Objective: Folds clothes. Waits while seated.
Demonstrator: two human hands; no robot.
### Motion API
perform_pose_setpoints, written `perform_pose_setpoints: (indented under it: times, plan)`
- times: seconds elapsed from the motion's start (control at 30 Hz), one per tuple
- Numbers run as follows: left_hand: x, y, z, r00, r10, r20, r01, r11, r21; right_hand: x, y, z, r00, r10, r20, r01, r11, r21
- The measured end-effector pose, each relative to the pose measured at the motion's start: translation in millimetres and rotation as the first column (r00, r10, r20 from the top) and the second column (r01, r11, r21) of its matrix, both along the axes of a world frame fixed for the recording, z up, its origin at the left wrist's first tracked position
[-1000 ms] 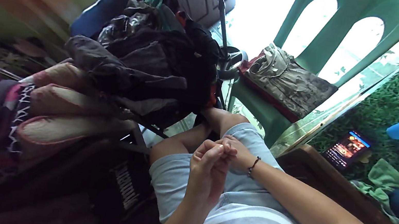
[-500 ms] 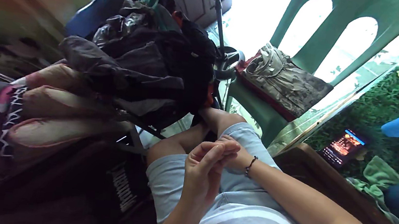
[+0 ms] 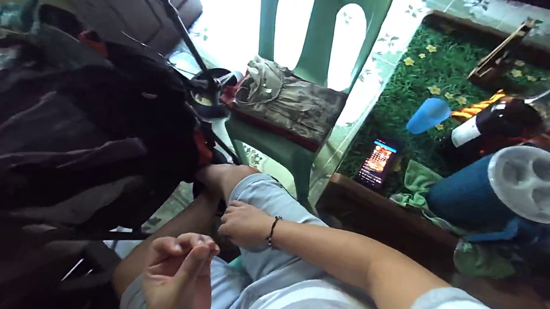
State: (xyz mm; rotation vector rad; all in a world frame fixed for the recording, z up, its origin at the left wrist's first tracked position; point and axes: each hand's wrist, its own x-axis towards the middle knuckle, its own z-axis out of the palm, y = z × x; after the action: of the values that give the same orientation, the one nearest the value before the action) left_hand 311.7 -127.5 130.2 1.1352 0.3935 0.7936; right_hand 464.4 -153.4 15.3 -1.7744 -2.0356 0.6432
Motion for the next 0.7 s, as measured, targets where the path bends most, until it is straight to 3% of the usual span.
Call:
perform_pose_setpoints:
  times: [0.7]
  plan:
    - [-13, 8, -14, 0.972, 0.065, -0.228, -0.015, 0.976, 0.215, 3, -1, 1, 0.999, 0.035, 0.015, -0.035, 0.999, 0.012]
